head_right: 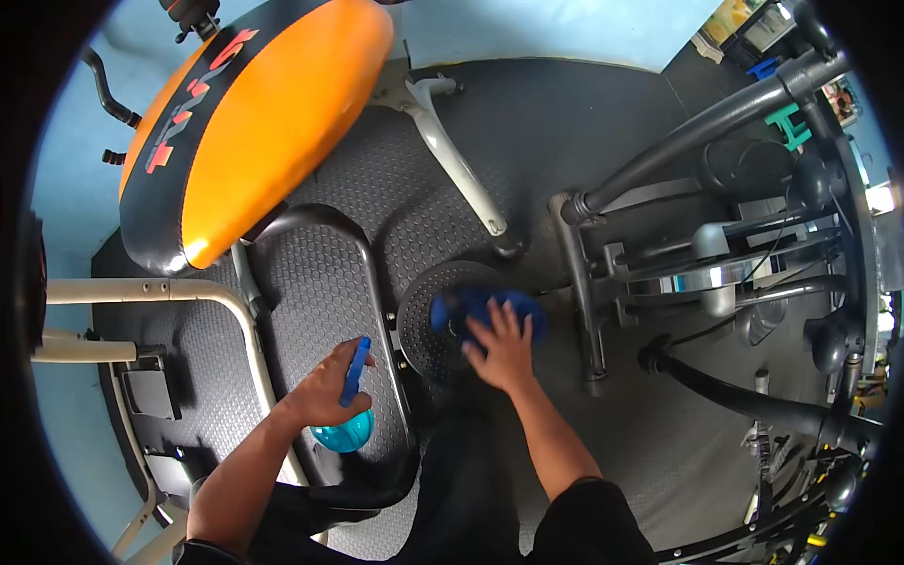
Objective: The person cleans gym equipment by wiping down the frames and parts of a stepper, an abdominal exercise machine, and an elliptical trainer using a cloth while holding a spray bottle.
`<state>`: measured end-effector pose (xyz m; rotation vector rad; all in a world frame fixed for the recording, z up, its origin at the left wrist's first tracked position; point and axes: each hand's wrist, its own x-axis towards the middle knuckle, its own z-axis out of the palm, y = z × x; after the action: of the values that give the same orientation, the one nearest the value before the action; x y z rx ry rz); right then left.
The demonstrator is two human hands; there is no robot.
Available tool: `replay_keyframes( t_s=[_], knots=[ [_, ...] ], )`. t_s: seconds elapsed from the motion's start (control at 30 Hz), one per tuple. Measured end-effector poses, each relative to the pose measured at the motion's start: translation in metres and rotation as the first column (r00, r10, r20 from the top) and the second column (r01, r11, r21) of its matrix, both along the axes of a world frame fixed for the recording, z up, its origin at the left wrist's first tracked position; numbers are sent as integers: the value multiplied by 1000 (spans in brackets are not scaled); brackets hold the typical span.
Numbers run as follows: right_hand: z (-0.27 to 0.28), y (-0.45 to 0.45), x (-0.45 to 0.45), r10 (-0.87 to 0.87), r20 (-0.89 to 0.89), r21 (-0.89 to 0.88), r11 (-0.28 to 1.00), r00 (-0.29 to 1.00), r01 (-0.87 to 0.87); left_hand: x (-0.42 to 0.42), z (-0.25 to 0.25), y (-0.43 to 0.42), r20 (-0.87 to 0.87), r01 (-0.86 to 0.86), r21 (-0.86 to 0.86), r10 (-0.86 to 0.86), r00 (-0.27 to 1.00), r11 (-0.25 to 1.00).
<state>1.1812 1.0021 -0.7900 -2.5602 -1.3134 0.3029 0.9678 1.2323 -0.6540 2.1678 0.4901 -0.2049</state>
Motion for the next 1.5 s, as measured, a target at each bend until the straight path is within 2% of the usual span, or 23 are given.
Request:
replay_keyframes(
  t_s=[0.03, 0.1, 0.2, 0.3, 0.33, 0.37, 0.4, 0.47, 0.6, 0.7, 0.77, 0.83, 0.9, 0.97, 1.0, 1.03, 1.1, 1.17, 1.23, 1.3, 1.37, 1.4, 1.5],
  knots=[
    [-2, 13, 14, -8, -6, 6, 1000, 1000, 8, 0, 3, -2, -6, 8, 6, -8, 1000, 1000],
    [-9, 42, 27, -386, -158, 38, 917, 909, 396, -2, 22, -2, 48, 44, -39, -42, 998, 998],
    [-12, 42, -13, -454, -40, -15, 891, 890, 454, 4, 40, 3, 5, 51, -69, -51, 999, 996],
    [-5, 8, -88, -425, -162, -44, 905, 891, 424, 12, 5, 13, 39, 85, -79, -82, 996, 993],
    [-5, -4, -103, -354, -214, 24, 930, 910, 367, 27, -5, 16, -92, 113, -156, -128, 988, 981],
    [-2, -4, -101, -355, -204, 29, 930, 912, 368, 39, -12, 15, -213, 134, -236, -186, 959, 962],
    [2, -12, -97, -297, -149, -16, 954, 943, 298, 48, -20, 4, -192, 152, -242, -201, 961, 958],
    [14, -16, -86, -200, -116, -99, 977, 973, 189, 48, -28, -8, -234, 79, -144, -112, 966, 986],
    [-8, -3, -38, -278, -31, -31, 960, 960, 277, 33, -34, -8, -232, 40, -245, -99, 968, 969],
    [-19, 9, -35, -474, -16, 60, 878, 880, 474, 30, -65, -7, -141, 28, -228, -62, 988, 973],
    [-14, 3, -76, -433, -2, 0, 901, 901, 433, 38, -87, -3, -160, 144, -118, -162, 974, 983],
    [2, -10, -113, -336, -191, -50, 942, 922, 333, 37, -107, -5, -193, 47, -211, -89, 977, 976],
    [-8, -11, -106, -310, -227, -17, 949, 923, 314, 32, -121, -12, -167, 49, -186, -80, 983, 981],
    [-13, 1, -75, -386, -118, 13, 921, 915, 390, 33, -125, -21, -261, 134, -265, -205, 943, 955],
    [-6, 11, -57, -418, -77, -16, 908, 905, 419, 25, -132, -30, -73, 213, -230, -235, 969, 950],
    [-10, 16, -34, -359, -63, 25, 932, 931, 361, 28, -125, -39, -83, 215, -221, -238, 968, 951],
    [-22, 31, 6, -266, -48, 138, 953, 963, 271, 34, -108, -57, -216, 354, -395, -460, 861, 848],
    [-13, 49, 24, -217, -73, 66, 973, 973, 222, 32, -114, -61, -168, 337, -350, -412, 895, 874],
    [-14, 49, 12, -292, -49, 77, 952, 955, 295, 38, -120, -65, -99, 312, -315, -358, 928, 896],
    [-12, 27, -26, -344, -33, 126, 930, 938, 346, 44, -120, -53, -170, 146, 33, -138, 976, 989],
    [-12, 7, -85, -417, -28, 10, 909, 909, 417, 47, -134, -38, -153, 185, 44, -176, 972, 982],
    [1, 3, -108, -381, -133, -112, 923, 915, 368, 49, -140, -32, -131, 235, 57, -226, 965, 970],
    [10, -7, -113, -232, -321, -189, 966, 918, 177, 45, -132, -34, -189, 218, -48, -223, 956, 975]
  ],
)
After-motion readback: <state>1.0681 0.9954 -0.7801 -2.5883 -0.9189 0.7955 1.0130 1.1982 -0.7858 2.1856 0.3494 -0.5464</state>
